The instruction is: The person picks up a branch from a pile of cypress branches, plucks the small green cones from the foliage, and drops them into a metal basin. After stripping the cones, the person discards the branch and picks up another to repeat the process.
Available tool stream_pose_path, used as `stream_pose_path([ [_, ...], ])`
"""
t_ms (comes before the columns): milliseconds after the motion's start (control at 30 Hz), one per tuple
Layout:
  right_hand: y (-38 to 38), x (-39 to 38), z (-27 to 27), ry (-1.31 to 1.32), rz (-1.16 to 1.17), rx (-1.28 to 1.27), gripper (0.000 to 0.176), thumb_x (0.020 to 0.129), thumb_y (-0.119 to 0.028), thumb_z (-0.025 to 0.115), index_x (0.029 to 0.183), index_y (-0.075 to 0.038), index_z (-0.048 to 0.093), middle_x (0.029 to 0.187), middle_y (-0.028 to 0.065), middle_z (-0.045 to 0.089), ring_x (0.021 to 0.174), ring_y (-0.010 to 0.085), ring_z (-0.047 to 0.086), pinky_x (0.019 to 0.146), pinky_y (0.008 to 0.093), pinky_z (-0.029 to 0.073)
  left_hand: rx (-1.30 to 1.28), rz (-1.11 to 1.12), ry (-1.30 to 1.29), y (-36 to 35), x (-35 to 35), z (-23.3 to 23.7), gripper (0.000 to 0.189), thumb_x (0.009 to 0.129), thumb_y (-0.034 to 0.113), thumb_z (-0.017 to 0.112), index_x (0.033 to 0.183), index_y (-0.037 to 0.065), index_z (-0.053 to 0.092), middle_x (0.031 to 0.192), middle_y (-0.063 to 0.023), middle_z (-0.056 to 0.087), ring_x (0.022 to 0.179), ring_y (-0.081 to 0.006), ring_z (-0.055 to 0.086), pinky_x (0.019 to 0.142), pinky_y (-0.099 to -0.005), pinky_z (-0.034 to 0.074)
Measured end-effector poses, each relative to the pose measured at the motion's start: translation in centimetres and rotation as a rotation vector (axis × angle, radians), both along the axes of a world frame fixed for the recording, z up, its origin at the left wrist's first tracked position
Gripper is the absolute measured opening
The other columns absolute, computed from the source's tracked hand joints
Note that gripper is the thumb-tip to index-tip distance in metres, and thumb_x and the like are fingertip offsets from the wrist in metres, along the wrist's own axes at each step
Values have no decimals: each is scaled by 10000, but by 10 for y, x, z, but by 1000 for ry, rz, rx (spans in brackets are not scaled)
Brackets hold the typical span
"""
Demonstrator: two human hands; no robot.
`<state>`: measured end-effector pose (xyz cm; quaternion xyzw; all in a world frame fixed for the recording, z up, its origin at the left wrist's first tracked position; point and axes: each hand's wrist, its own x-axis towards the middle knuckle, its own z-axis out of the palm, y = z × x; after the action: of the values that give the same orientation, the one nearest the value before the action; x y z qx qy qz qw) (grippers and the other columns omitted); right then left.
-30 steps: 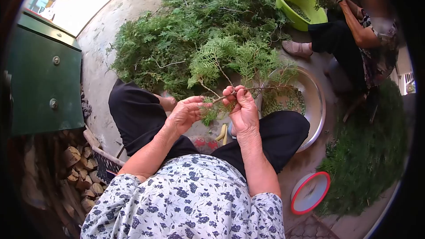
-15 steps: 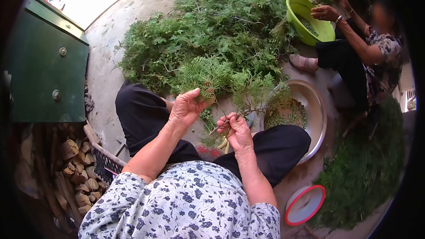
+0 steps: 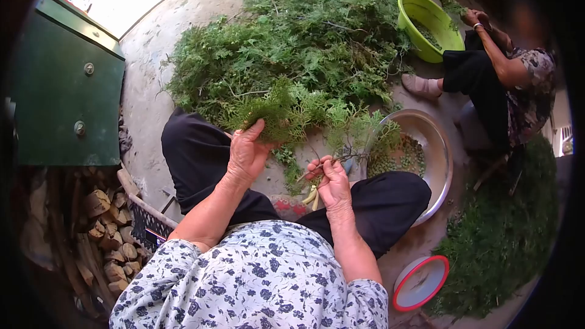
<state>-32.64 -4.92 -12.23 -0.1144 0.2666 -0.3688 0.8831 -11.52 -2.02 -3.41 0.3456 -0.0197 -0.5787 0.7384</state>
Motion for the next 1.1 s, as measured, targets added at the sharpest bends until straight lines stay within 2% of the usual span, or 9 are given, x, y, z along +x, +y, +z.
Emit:
stream_pose_path([
  [100,-8,-2,11,4,-10,-43,123,904,-159,517,943,-47,549,896,128,628,827,248,641,711,401,538,2,222,-13,-2,9,-2,222,834,10,576,1051,54,578,1014,-48,612,936,-198,585,797,-361,496],
  [267,-18,-5,21,71,36,-156,138,893,-164,540,949,-37,546,870,122,625,801,243,645,695,385,543,239,182,-273,2,23,-19,307,836,0,559,1134,52,505,940,-38,588,816,-171,590,738,-319,500],
  [433,-19,-1,24,253,57,-306,120,904,-156,530,923,-37,538,823,88,619,735,190,639,640,304,525,284,155,-701,4,13,-31,529,817,0,558,1313,37,378,1308,-146,423,1198,-243,425,976,-346,369],
  [600,-18,5,36,438,33,-379,111,904,-138,525,913,-30,545,817,76,618,711,164,635,622,276,521,276,25,-988,10,7,-33,461,824,30,569,1268,22,446,1266,-132,470,1199,-222,417,984,-336,355],
  [700,-20,16,52,603,21,-441,113,895,-117,527,929,-12,552,818,66,616,697,145,627,617,263,520,237,-193,-701,14,-16,-34,357,850,89,599,1189,16,514,1154,-95,551,1104,-182,495,940,-293,387],
  [767,-19,28,54,761,23,-552,161,877,-98,537,997,9,554,817,53,612,661,108,607,606,243,512,172,-313,-515,17,-35,-26,465,822,169,653,1221,5,480,1168,-106,535,1100,-180,492,936,-300,385],
  [900,-3,55,68,1269,-69,-1233,211,812,-51,538,1018,-33,579,853,154,595,803,318,599,675,376,475,40,-413,-358,16,-51,-25,560,796,228,680,1259,24,441,1168,-90,533,1078,-175,499,949,-307,369],
  [1067,27,67,28,1022,-15,-1229,195,808,-101,563,988,-25,569,898,156,585,839,346,557,770,403,442,50,-375,-242,29,-36,-56,547,796,224,651,1258,27,435,1236,-80,495,1111,-162,473,967,-303,356],
  [1100,33,69,31,941,-1,-1196,215,807,-92,563,1009,-18,555,943,158,572,878,339,543,797,389,431,43,-394,-590,27,-32,-51,539,800,212,641,1262,30,433,1221,-80,506,1084,-164,491,964,-309,364],
])
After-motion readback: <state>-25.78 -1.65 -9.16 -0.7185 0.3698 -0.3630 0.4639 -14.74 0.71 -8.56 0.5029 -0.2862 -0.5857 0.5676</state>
